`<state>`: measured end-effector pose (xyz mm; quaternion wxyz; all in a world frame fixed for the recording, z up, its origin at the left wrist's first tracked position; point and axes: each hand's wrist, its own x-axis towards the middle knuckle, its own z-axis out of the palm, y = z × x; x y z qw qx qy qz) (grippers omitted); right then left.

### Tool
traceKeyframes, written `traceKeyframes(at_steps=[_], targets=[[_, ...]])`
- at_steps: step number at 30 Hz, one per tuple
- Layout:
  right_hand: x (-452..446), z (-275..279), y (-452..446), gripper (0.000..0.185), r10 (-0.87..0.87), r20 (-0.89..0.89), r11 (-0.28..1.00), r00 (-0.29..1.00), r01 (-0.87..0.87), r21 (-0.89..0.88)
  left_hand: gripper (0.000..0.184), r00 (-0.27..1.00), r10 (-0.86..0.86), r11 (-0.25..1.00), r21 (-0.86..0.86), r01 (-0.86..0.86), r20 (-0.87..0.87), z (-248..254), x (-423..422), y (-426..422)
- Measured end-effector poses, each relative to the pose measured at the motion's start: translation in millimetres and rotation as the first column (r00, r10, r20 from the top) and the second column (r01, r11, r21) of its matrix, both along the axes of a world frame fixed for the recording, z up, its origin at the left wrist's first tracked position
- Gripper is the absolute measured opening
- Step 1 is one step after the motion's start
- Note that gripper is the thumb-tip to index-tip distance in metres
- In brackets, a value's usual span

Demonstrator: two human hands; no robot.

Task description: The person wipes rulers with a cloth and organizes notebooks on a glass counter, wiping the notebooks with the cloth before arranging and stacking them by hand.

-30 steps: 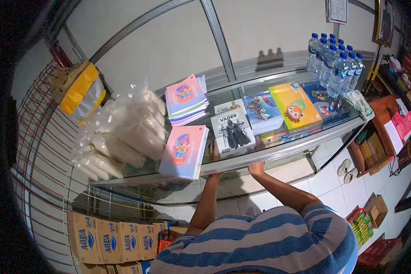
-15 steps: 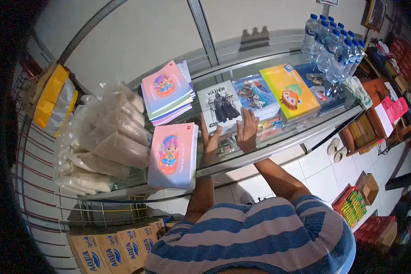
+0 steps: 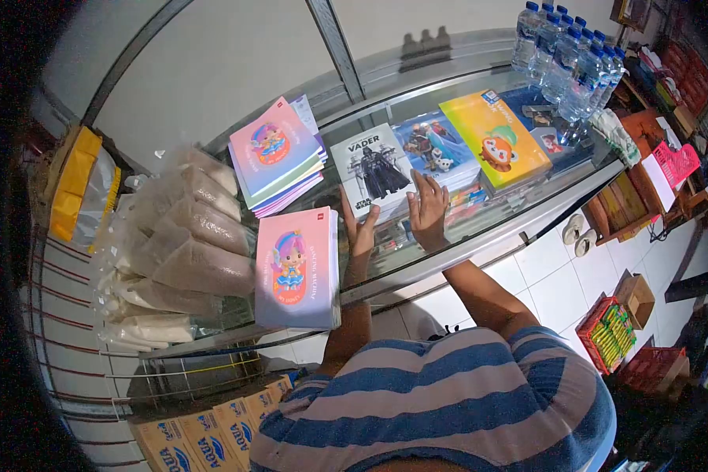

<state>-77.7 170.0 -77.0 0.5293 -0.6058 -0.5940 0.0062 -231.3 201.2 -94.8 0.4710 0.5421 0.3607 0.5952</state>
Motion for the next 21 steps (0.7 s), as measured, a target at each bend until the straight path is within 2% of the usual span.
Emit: traceKeyframes(at_steps=[6, 12, 17, 21], targets=[[-0.9, 4.2, -1.6, 0.044, -0.007, 0.007, 1.000, 1.000, 0.007, 0.010, 0.085, 0.999, -0.018, 0.996, -0.085, 0.022, 0.042, 15.0, 1.3, -5.0], [0.8, 3.5, -0.4, 0.044, -0.011, 0.021, 1.000, 1.000, 0.010, 0.011, 0.084, 0.998, -0.021, 0.999, -0.026, 0.022, 0.059, -4.1, 1.2, 5.1], [0.4, 6.3, -1.3, 0.043, 0.014, -0.004, 0.999, 1.000, -0.014, 0.047, 0.083, 0.999, 0.035, 0.999, 0.039, -0.034, -0.038, -10.6, -0.1, 9.3], [1.9, 1.3, -0.2, 0.048, 0.058, -0.005, 0.998, 0.998, -0.058, 0.033, 0.080, 0.963, 0.182, 0.979, 0.128, -0.158, -0.199, -3.5, 3.5, 2.7]])
